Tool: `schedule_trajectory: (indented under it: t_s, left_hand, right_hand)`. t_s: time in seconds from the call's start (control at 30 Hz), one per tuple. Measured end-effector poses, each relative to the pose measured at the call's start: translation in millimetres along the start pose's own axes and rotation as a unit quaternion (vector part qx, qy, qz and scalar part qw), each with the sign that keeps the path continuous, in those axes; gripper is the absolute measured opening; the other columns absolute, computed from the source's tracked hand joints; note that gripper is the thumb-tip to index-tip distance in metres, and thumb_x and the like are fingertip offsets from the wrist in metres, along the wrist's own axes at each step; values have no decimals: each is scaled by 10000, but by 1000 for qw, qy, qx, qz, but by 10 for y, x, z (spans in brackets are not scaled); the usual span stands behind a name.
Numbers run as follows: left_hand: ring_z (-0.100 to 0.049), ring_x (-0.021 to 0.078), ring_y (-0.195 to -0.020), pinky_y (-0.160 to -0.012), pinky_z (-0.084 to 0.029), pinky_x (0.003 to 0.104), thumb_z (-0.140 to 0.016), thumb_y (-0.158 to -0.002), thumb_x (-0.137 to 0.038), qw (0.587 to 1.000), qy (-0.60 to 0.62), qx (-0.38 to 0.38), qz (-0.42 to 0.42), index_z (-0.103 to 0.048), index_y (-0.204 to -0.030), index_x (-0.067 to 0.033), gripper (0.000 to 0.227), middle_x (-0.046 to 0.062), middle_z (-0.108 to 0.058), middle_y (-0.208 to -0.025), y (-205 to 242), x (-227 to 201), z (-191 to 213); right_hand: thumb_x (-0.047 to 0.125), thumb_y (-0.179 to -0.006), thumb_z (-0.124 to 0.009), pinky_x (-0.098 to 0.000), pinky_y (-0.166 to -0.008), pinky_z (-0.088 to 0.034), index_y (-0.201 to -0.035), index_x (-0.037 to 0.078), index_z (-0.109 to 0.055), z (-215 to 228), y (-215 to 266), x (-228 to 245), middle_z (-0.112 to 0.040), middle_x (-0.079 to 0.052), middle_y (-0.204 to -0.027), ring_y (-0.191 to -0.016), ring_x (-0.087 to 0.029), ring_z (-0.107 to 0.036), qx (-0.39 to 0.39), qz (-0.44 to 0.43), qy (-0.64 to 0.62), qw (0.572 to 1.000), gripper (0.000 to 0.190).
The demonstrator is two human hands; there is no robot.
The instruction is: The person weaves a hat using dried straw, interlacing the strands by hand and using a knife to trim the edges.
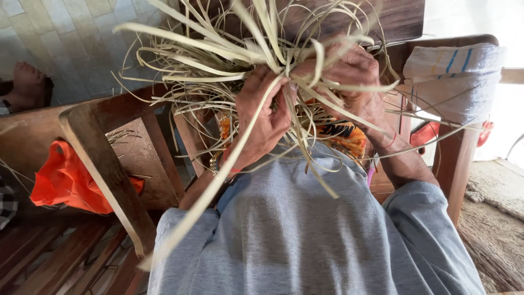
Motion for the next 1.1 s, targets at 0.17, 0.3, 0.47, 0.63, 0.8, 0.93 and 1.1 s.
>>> schedule_trajectory:
  t_s: [0.17,0.3,0.47,0.63,0.8,0.93,1.1]
  left_hand:
    - [-470,146,-658,-595,-429,258,-470,-719,68,966,230,90,72,-489,-798,-36,132,52,-509,-693,-133,-48,81]
    - [-543,228,-1032,-992,-439,420,-500,-807,-4,948,268,109,132,-500,-1005,-32,199,105,-546,-1050,41,253,-131]
    - [-644,172,-822,-706,-597,239,-598,-768,16,965,202,79,149,-525,-1013,-54,266,120,-620,-948,73,428,-162]
    - [-584,156,-777,-733,-504,237,-522,-805,-24,919,307,102,225,-521,-899,-6,96,103,-599,-850,78,230,-88]
    - [-526,179,-1072,-1007,-430,314,-449,-897,-228,903,319,165,234,-581,-1037,-75,246,83,-572,-1100,-105,18,42]
    - [-588,208,-871,-894,-417,396,-451,-898,-201,946,258,103,164,-573,-945,-65,189,86,-598,-868,-172,-12,35]
    - [-621,280,-800,-815,-461,459,-456,-882,-163,974,178,77,120,-588,-880,-17,197,139,-615,-769,-6,228,-16]
  right_hand:
    - [91,-812,-570,-461,-860,-438,-899,54,-686,-23,-83,156,-622,-181,-1012,-932,-331,-590,79,248,458,850,149]
    - [-4,-886,-556,-323,-652,-495,-1102,-6,-567,-107,-237,255,-598,-177,-988,-833,-271,-578,113,261,374,883,216]
    - [108,-923,-460,-363,-629,-442,-937,55,-682,-140,-373,224,-673,-108,-898,-710,-256,-630,56,301,408,860,229]
    - [151,-933,-441,-382,-704,-471,-903,-27,-625,-64,-306,336,-625,-159,-854,-745,-274,-594,99,218,297,924,257]
    - [172,-914,-444,-448,-803,-435,-932,-52,-555,-118,-177,542,-587,-188,-929,-862,-324,-585,116,192,293,929,251]
    - [47,-862,-536,-433,-861,-420,-968,6,-616,-144,-41,462,-536,-161,-986,-963,-316,-513,114,188,260,940,138]
    - [-4,-798,-572,-385,-773,-439,-857,16,-639,-103,142,380,-611,-164,-792,-781,-274,-607,121,151,217,957,92]
Point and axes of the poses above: each hand's wrist, its own y-axis away from the middle knuckle, its own z-axis out of the back of the hand, x = y × z, the point moved 4 cm from there along -y, towards the middle knuckle
